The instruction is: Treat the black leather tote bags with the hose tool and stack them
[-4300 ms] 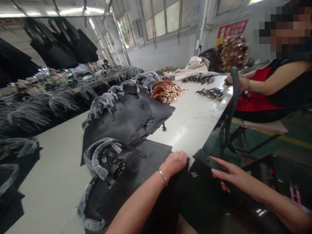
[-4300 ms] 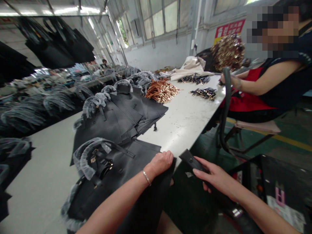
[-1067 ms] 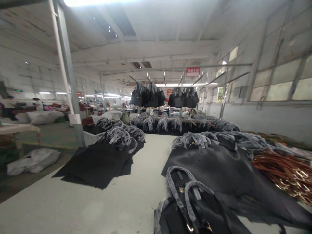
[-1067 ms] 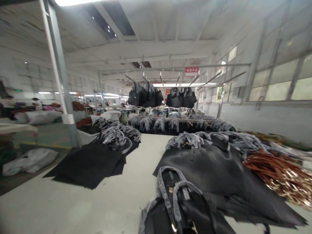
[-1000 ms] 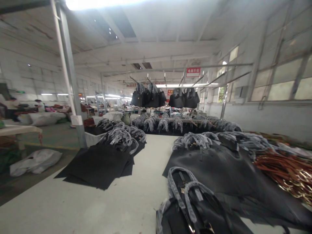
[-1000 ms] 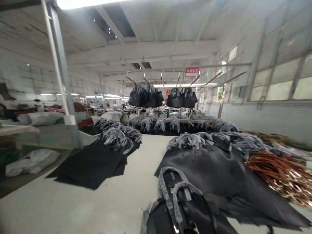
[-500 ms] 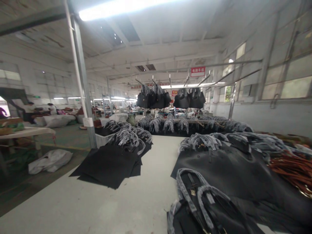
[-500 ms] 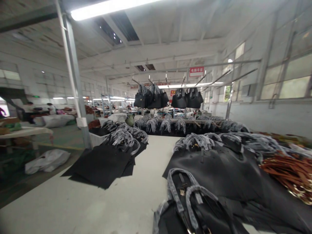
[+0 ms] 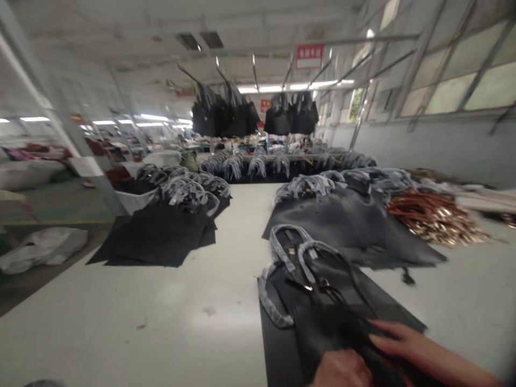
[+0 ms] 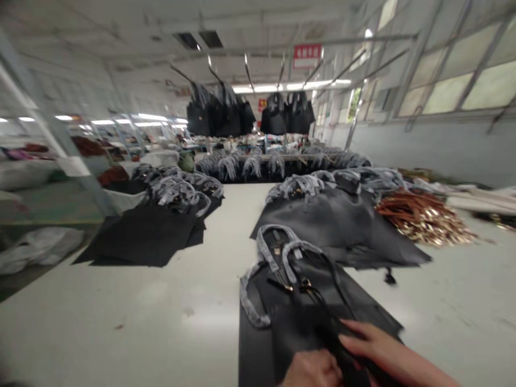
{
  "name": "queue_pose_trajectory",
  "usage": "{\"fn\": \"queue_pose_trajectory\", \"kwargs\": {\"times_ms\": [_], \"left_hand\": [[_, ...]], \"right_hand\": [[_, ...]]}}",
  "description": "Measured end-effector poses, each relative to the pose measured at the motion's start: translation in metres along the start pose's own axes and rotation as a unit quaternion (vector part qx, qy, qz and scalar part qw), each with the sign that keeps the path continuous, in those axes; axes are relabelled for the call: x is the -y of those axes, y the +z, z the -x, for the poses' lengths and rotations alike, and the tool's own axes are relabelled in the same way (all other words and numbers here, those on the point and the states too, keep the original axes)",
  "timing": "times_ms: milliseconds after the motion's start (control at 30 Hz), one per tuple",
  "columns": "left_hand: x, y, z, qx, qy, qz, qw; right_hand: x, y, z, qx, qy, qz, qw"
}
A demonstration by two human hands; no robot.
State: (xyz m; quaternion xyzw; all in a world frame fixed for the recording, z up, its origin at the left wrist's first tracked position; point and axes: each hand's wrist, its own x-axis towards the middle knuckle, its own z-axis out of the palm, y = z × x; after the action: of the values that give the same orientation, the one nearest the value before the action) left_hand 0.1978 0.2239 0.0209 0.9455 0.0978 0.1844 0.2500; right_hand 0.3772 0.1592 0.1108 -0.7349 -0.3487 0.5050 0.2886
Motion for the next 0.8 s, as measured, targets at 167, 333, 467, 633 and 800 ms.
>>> {"fn": "queue_pose_trajectory", "kwargs": {"times_ms": [167,333,467,633,800], "left_hand": [[-0.018,0.011,0.014,0.001,-0.014,-0.062,0.998],[-0.017,-0.007,0.024,-0.023,0.004,-0.037,0.999],[-0.021,-0.008,0.032,-0.037,-0.032,-0.033,0.998],[-0.021,-0.009,0.029,-0.015,-0.032,-0.044,0.998],[-0.021,-0.010,0.030,-0.025,-0.046,-0.032,0.998]], "right_hand": [[0.013,0.000,-0.012,-0.026,-0.037,-0.045,0.998],[0.026,-0.027,0.000,-0.085,-0.051,-0.047,0.994],[0.004,-0.031,0.021,-0.008,0.030,-0.030,0.999],[-0.010,-0.010,0.016,0.043,0.053,-0.060,0.996],[-0.004,-0.016,0.000,0.064,0.021,-0.065,0.996]]}}
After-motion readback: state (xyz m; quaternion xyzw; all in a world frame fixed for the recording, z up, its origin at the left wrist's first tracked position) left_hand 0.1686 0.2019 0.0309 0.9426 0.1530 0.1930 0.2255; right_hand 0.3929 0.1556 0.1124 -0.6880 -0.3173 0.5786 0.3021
